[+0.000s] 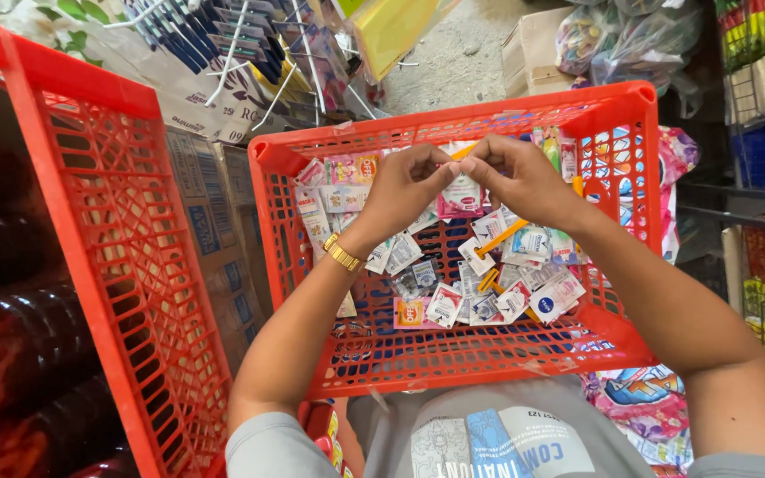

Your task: The person sorts small sachets from a red basket and hangs them on a rotating wire display rack. The person repeatedly picks up sachets, examines them, and places them onto the rack's hooks, organizing them by type.

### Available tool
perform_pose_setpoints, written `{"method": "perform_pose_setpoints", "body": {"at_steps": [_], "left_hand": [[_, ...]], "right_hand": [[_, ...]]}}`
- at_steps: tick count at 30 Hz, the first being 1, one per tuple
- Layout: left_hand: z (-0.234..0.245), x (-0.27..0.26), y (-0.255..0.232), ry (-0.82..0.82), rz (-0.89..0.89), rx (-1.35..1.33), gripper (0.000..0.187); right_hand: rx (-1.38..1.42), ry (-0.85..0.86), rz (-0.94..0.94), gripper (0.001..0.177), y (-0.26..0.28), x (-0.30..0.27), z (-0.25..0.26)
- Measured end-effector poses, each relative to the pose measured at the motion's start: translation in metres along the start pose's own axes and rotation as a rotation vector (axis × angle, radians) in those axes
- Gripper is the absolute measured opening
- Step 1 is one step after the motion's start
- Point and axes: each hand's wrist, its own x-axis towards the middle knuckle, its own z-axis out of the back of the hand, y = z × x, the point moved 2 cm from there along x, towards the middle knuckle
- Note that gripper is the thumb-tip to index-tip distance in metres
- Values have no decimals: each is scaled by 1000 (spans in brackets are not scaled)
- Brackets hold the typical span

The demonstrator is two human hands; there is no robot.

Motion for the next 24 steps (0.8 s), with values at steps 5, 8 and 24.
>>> {"method": "perform_pose_setpoints", "body": {"at_steps": [5,8,24], "left_hand": [[3,1,-16,67,96,-173,22],[5,2,-14,51,110,-122,22],[3,2,0,33,11,-97,15]], "right_hand": [[16,-71,51,25,-8,-1,1],[38,-89,51,25,-11,-2,-1],[-159,-58,44,30,5,-7,-7]]}}
